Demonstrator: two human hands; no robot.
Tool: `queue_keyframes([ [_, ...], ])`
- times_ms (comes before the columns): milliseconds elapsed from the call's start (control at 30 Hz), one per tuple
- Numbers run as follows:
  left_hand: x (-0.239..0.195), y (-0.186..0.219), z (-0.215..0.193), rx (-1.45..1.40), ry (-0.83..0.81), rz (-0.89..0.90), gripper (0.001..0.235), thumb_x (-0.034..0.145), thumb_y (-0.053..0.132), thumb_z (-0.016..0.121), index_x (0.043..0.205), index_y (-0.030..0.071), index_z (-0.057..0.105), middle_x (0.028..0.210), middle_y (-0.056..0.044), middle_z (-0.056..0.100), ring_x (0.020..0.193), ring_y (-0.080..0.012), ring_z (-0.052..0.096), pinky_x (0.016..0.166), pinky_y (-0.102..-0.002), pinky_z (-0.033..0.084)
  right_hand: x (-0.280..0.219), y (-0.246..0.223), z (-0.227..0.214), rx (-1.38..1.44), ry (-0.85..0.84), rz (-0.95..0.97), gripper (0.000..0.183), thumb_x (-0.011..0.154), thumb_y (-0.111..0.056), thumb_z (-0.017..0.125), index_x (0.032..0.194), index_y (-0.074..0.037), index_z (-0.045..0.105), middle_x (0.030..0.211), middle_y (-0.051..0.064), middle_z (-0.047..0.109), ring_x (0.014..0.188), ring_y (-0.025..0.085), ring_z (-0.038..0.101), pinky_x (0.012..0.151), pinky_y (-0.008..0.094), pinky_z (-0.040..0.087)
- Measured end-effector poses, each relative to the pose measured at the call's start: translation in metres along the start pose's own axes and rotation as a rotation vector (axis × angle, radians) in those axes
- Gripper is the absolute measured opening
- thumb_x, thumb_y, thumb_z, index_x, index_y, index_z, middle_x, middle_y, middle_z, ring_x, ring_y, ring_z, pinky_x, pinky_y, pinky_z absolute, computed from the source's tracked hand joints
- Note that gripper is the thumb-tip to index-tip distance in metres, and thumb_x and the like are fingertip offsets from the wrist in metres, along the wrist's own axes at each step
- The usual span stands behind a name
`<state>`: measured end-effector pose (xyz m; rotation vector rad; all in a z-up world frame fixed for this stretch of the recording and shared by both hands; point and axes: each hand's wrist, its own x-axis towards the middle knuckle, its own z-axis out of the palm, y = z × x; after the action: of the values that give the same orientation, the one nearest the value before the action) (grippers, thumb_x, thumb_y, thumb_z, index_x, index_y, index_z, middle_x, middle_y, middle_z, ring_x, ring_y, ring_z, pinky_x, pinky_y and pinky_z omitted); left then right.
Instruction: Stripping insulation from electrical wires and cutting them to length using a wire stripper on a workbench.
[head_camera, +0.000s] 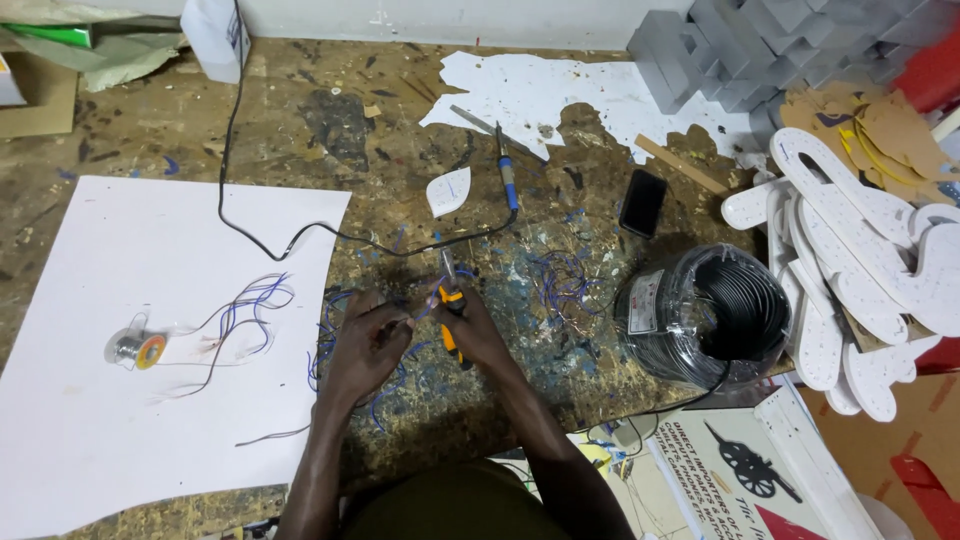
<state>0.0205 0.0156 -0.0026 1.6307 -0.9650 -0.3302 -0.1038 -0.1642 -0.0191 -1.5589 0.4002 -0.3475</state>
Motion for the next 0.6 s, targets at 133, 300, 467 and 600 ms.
queue_keyframes([
  [133,0.008,0.008,-0.029,0.105,-0.057,0.023,0.015,0.106,0.024,0.079,0.108,0.014,0.09,0.079,-0.017,0.073,0.071,-0.0356,0.075,0.067,-0.052,0.062,0.001,-0.006,-0.009,-0.063,-0.033,-0.012,0.02,0.117,-0.013,0.065,0.129,0.002,0.07,0.091,0.015,0.065,0.086,0.02,0.063,0.081,0.045,0.05],
  [300,0.016,0.001,-0.054,0.441,0.13,0.307,0.023,0.105,0.016,0.081,0.128,0.014,0.086,0.124,-0.009,0.078,0.113,-0.0351,0.078,0.092,-0.045,0.066,0.004,0.017,-0.015,-0.056,-0.213,-0.022,0.015,0.117,-0.012,0.066,0.118,0.001,0.073,0.08,0.012,0.069,0.071,0.019,0.064,0.077,0.044,0.056],
  [467,0.014,-0.007,-0.016,0.429,-0.02,0.421,0.021,0.103,0.007,0.078,0.121,0.013,0.087,0.132,-0.011,0.077,0.117,-0.0416,0.077,0.103,-0.058,0.063,0.017,0.072,-0.006,0.091,-0.277,-0.038,0.03,0.111,-0.002,0.07,0.138,0.01,0.07,0.085,0.018,0.076,0.069,0.02,0.072,0.073,0.044,0.065],
  [600,0.018,-0.013,0.009,0.111,-0.043,0.46,0.025,0.114,0.009,0.063,0.132,0.01,0.081,0.134,-0.018,0.074,0.121,-0.0498,0.072,0.107,-0.067,0.063,0.023,0.102,-0.008,0.167,-0.314,-0.101,0.036,0.109,0.005,0.067,0.143,0.016,0.066,0.091,0.015,0.079,0.071,0.017,0.071,0.07,0.042,0.067],
])
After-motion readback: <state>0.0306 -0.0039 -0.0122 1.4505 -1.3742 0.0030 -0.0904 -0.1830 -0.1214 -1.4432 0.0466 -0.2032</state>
